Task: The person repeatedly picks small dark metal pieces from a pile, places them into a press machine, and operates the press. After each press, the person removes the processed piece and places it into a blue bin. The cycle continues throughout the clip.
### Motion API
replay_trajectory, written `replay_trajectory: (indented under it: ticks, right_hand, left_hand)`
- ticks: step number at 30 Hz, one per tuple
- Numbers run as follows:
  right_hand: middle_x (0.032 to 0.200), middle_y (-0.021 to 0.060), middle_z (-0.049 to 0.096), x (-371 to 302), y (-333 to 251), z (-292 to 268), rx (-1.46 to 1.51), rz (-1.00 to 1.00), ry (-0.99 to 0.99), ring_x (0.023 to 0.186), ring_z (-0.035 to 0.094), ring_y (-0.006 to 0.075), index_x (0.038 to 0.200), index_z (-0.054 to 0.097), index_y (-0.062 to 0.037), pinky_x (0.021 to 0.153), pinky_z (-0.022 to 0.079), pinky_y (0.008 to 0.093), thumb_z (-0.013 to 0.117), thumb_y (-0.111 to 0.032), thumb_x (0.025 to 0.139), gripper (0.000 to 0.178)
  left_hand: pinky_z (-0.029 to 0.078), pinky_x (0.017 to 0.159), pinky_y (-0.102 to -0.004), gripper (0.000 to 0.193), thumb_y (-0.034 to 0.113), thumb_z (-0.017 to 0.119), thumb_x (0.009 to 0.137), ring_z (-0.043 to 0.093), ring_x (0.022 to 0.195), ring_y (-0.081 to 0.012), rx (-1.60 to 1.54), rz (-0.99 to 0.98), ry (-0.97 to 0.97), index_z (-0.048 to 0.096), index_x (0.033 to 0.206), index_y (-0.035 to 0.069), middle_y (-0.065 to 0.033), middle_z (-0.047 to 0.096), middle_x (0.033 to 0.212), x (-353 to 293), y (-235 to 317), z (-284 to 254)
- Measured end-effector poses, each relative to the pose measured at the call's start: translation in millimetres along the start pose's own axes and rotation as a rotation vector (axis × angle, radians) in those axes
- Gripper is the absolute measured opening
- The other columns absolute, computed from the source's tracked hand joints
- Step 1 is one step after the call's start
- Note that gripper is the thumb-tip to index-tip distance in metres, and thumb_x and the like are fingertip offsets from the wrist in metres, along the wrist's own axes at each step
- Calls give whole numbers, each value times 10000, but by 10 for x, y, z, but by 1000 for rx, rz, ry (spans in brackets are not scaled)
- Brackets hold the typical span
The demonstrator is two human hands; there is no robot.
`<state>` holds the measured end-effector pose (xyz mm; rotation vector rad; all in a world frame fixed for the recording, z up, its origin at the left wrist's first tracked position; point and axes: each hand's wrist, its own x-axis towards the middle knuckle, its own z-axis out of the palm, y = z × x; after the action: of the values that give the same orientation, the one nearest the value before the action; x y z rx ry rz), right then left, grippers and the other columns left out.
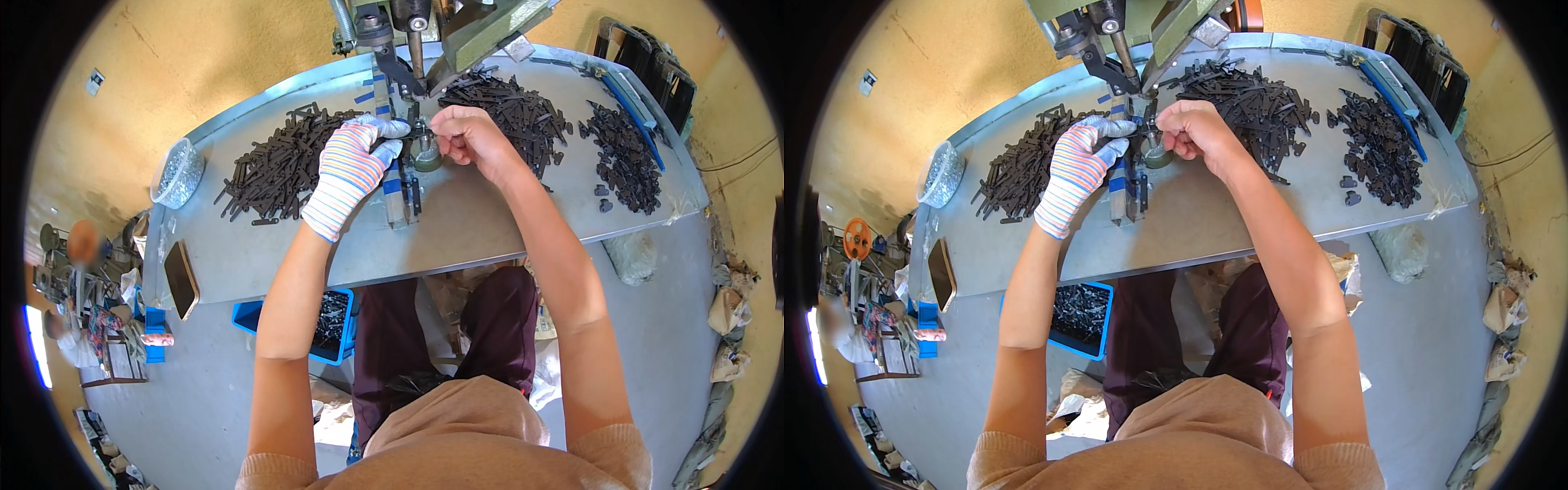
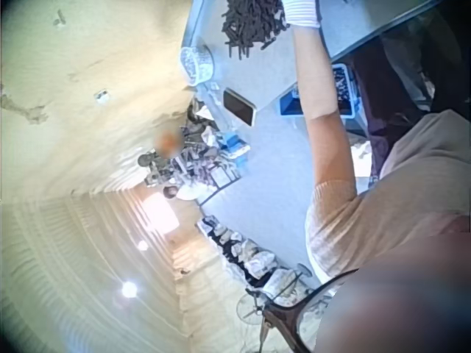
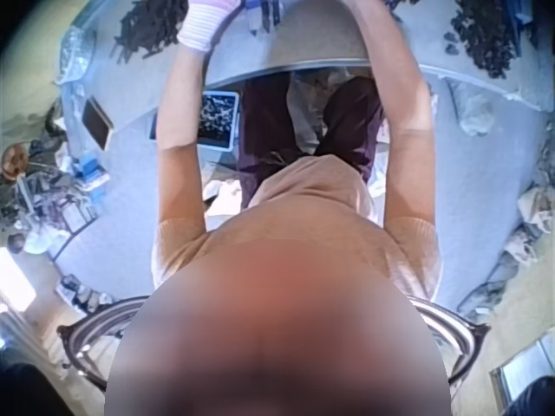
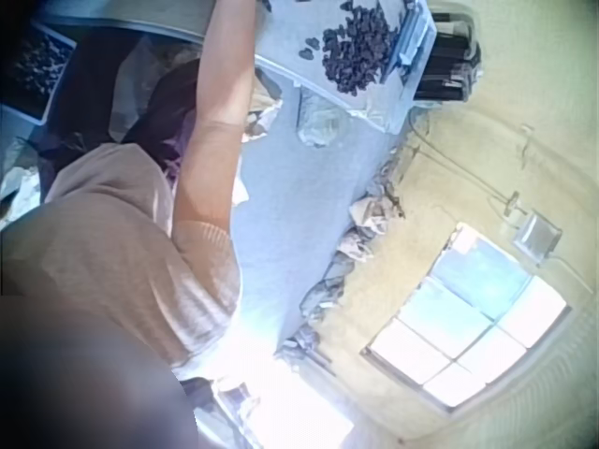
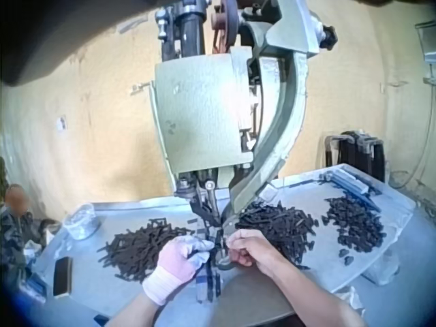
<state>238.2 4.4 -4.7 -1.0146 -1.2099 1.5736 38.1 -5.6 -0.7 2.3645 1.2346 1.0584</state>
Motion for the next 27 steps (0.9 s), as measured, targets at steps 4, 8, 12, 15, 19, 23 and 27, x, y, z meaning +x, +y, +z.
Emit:
replay_trajectory:
  ticks: [4,8,12,15,19,23,27]
  right_hand:
    - [558,35,497,16,-15,-85,12,40,0,413,372,75,822,531,-62,382,241,199,549,-68,735,89]
    - [558,36,496,13,-13,-118,25,29,0,417,371,69,844,519,-55,378,233,198,561,-38,739,114]
    - [550,38,491,8,-25,-117,-10,-4,8,417,374,65,861,510,-44,366,223,195,567,-19,735,140]
    - [543,39,485,6,-42,-106,-25,-13,23,406,366,64,873,508,-26,356,215,194,563,-18,736,148]
    - [543,40,485,-13,-61,-85,-15,-21,38,397,356,63,909,502,1,353,217,196,576,-29,731,195]
    - [544,43,485,-39,-102,-87,33,-76,-15,392,338,60,934,489,3,357,222,193,588,-52,727,236]
    - [575,41,506,-41,-123,-48,30,-110,-9,423,377,63,944,500,0,374,259,197,579,-95,760,221]
  left_hand:
    - [451,778,-350,228,147,639,699,570,866,-295,126,15,-11,652,923,104,-135,625,886,-14,-4,-57]
    - [455,767,-290,309,-64,525,696,588,835,-198,-11,16,-28,611,983,14,-121,623,915,-38,-12,-101]
    - [445,758,-273,393,-101,465,675,564,824,-172,27,30,59,592,1023,29,-105,594,913,-40,-34,-93]
    - [438,779,-302,395,-75,479,668,558,853,-214,46,44,102,588,1027,45,-114,591,926,-41,-38,-91]
    - [428,819,-362,356,-1,552,668,551,897,-308,34,61,94,595,1016,64,-145,596,952,-46,-4,-75]
    - [451,777,-344,261,77,602,741,575,870,-292,-5,91,72,603,1001,50,-144,612,943,-26,45,-29]
    - [456,765,-343,193,80,609,748,589,831,-300,5,73,128,628,937,44,-140,628,880,-10,64,-3]
